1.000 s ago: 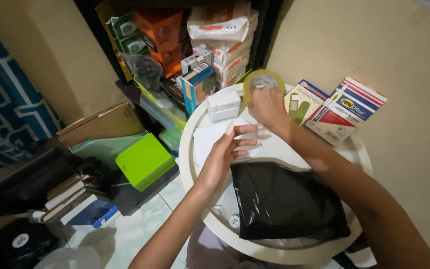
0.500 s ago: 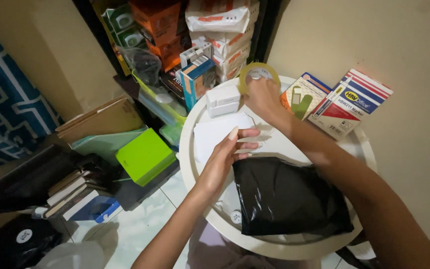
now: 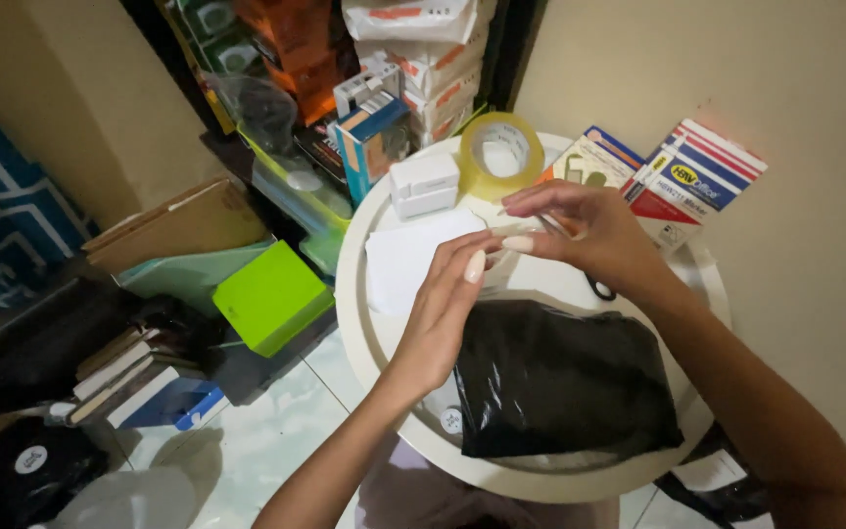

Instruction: Sealing a black shipping bag with yellow tape and attaching a printed shipping label.

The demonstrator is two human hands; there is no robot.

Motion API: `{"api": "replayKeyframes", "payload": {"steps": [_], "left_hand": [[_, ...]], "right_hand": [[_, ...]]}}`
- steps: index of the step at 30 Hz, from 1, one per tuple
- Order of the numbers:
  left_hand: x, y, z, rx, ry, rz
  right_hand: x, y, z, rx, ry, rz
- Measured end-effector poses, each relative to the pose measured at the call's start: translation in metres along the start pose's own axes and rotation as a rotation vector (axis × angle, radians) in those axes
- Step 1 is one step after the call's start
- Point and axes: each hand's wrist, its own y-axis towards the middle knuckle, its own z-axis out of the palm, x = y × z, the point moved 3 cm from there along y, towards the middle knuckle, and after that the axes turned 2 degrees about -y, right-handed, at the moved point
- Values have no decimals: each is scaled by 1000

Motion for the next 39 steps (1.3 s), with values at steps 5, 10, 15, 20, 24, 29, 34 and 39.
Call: {"api": "replayKeyframes", "payload": {"steps": [5,10,15,20,24,29,34,39], "left_hand": [[-2,-4,7,0,6,-30],[-10,-9,10,21,33,-29],[-28,-18,28,59,233,-202],[-1,-48,-5,-262,345,-309],[14,-66,-9,-151,517,-597],[40,-64,1,0,190,-814],[30,-48,15,-48,33,-927],[18,-29,35,-141,-42,-693]], "right_hand": [[5,-12,-5,-47,-40,-74],[11,-26,-9,-172,-169,-186],[21,-44,-7,-364,-295,-401],[-31,-66,-37,-440,-26,-239],[3,-81,3,-35,-358,-109],[-41,-100,18,37,-452,-174],[-60,-110,19,44,-486,17],[-61,-108,13,-28,-381,17]]}}
